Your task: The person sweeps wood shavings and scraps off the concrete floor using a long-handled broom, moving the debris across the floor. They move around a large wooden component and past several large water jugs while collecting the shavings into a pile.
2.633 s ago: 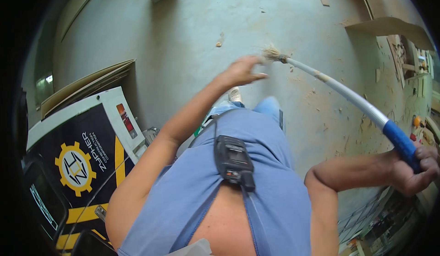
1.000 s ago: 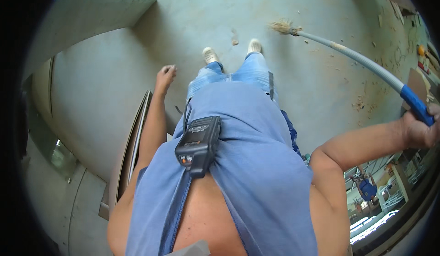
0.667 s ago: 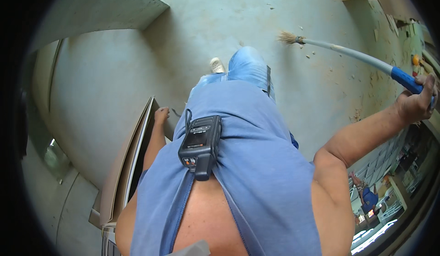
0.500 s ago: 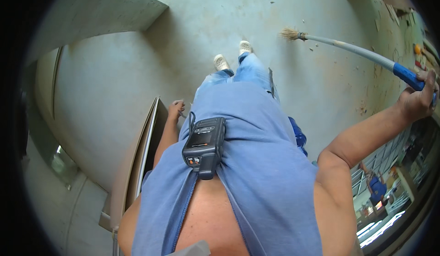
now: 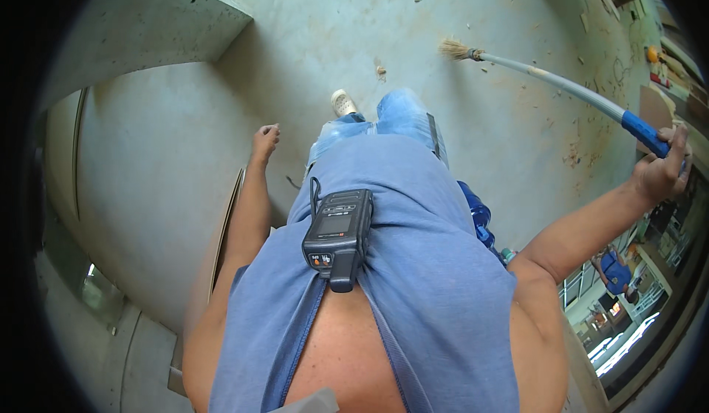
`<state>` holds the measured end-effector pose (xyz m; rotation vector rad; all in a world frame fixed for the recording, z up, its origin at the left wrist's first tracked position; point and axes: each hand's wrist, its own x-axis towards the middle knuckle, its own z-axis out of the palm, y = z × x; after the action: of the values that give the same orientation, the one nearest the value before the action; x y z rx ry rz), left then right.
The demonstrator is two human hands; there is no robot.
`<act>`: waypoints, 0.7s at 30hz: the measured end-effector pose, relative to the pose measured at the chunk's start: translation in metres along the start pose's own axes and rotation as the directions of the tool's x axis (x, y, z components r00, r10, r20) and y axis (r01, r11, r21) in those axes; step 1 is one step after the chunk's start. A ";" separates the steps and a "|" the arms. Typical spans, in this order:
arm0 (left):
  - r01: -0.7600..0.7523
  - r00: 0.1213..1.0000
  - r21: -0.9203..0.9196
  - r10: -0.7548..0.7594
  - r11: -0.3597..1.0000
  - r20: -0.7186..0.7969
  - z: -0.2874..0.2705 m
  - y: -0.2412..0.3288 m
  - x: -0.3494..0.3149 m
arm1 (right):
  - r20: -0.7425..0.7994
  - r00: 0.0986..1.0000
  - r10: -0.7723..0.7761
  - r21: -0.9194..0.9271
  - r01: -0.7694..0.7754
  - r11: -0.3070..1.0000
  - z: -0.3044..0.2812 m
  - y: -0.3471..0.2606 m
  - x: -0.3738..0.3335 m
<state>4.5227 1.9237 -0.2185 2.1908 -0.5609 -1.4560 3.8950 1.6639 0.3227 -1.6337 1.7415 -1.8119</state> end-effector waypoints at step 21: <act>-0.650 0.759 0.044 0.646 0.758 0.082 0.046 0.228 -0.132 | 0.526 0.700 -0.483 0.815 -0.253 0.522 0.044 -0.171 -0.039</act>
<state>4.4129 1.8052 -0.0053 1.7158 -1.2647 -1.1201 4.0354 1.7189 0.4221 -1.6081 0.2335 -1.3375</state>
